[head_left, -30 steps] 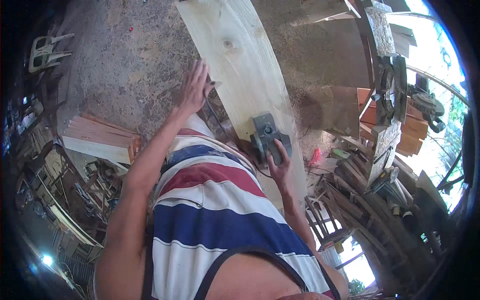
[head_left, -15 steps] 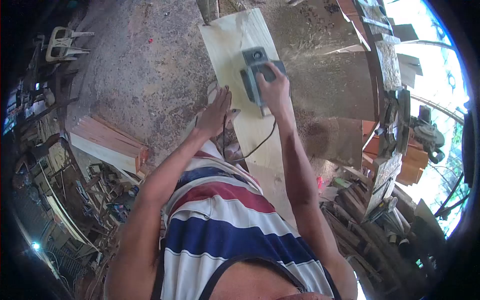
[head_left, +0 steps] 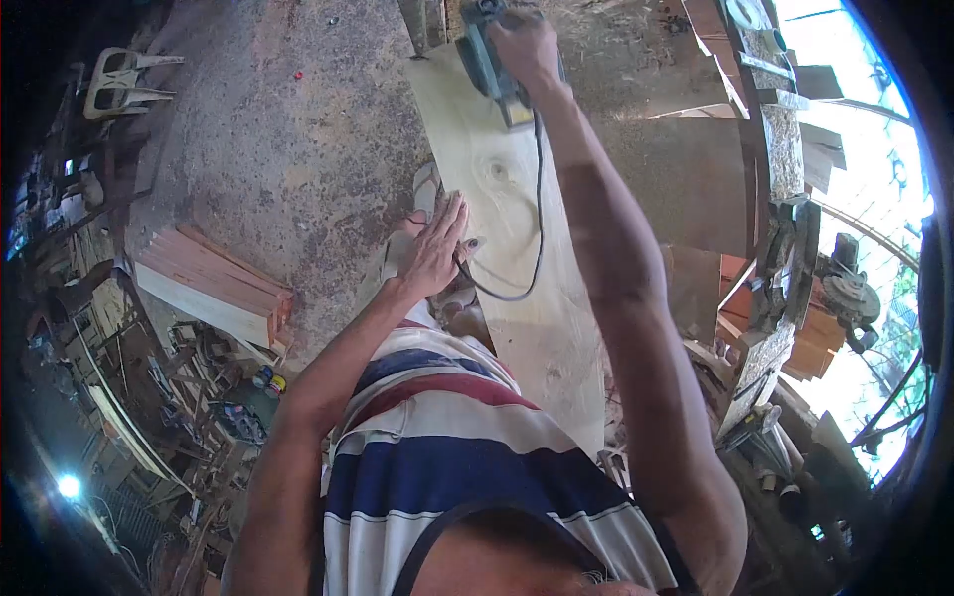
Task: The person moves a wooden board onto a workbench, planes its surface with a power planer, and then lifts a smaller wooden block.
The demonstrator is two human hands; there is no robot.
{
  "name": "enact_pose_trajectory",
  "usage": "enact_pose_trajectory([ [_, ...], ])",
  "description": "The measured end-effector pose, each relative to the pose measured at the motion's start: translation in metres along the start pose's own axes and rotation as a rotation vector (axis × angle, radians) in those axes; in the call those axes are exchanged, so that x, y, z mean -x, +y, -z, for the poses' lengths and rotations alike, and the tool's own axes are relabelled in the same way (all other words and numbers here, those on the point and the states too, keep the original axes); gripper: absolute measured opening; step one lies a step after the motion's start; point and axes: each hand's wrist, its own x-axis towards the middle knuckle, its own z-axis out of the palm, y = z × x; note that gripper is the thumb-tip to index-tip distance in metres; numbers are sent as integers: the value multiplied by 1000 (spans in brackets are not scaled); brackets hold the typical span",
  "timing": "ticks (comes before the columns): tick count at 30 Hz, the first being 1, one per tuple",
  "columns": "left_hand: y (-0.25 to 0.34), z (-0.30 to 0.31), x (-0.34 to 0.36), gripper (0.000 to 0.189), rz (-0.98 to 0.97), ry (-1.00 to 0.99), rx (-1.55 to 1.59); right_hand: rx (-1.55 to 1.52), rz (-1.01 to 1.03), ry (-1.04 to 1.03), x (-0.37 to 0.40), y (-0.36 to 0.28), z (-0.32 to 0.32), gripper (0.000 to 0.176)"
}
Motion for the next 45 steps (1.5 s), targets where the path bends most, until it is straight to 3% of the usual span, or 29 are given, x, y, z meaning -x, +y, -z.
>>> enact_pose_trajectory([
  [4,-1,-1,2,69,-1,23,-90,-41,-108,-120,-33,-18,3,52],
  [5,1,4,-1,69,18,3,-115,-178,-86,-104,-29,-15,6,44],
  [7,3,10,-7,68,47,-36,-171,401,437,-27,-29,53,-17,44],
  [9,7,13,-14,65,-16,38,-240,320,320,-47,13,60,17,43],
  [10,11,14,-18,65,-45,80,-272,-69,-51,-97,84,28,58,41],
  [12,13,12,-32,68,-70,25,-359,-156,-9,-65,186,35,99,28],
  [13,10,5,-36,69,-71,-4,-371,-107,18,-12,239,68,104,31],
  [14,7,-1,-37,70,-69,-39,-384,-123,-104,-58,295,67,131,37],
  [15,6,-5,-39,73,-91,-18,-417,-110,-239,-69,352,76,151,54],
  [17,4,-7,-38,73,-112,-12,-404,-78,-332,-66,444,73,188,54],
  [21,3,-8,-43,73,-154,-20,-434,41,-339,-93,515,88,219,53],
  [25,4,-3,-45,72,-142,-87,-345,-101,-418,-66,454,85,199,55],
  [32,-12,-3,-46,72,-130,-134,-280,-101,-170,-18,263,74,134,51],
  [33,8,11,-47,69,-88,-136,-228,-96,-175,-29,236,71,126,51],
  [38,0,16,-47,67,-126,-181,-238,-41,-192,-81,111,31,98,54],
  [40,0,16,-49,67,-131,-157,-212,-25,-31,43,66,46,66,51],
  [45,-7,13,-49,66,-147,-133,-153,-125,-8,-170,-32,26,38,42],
])
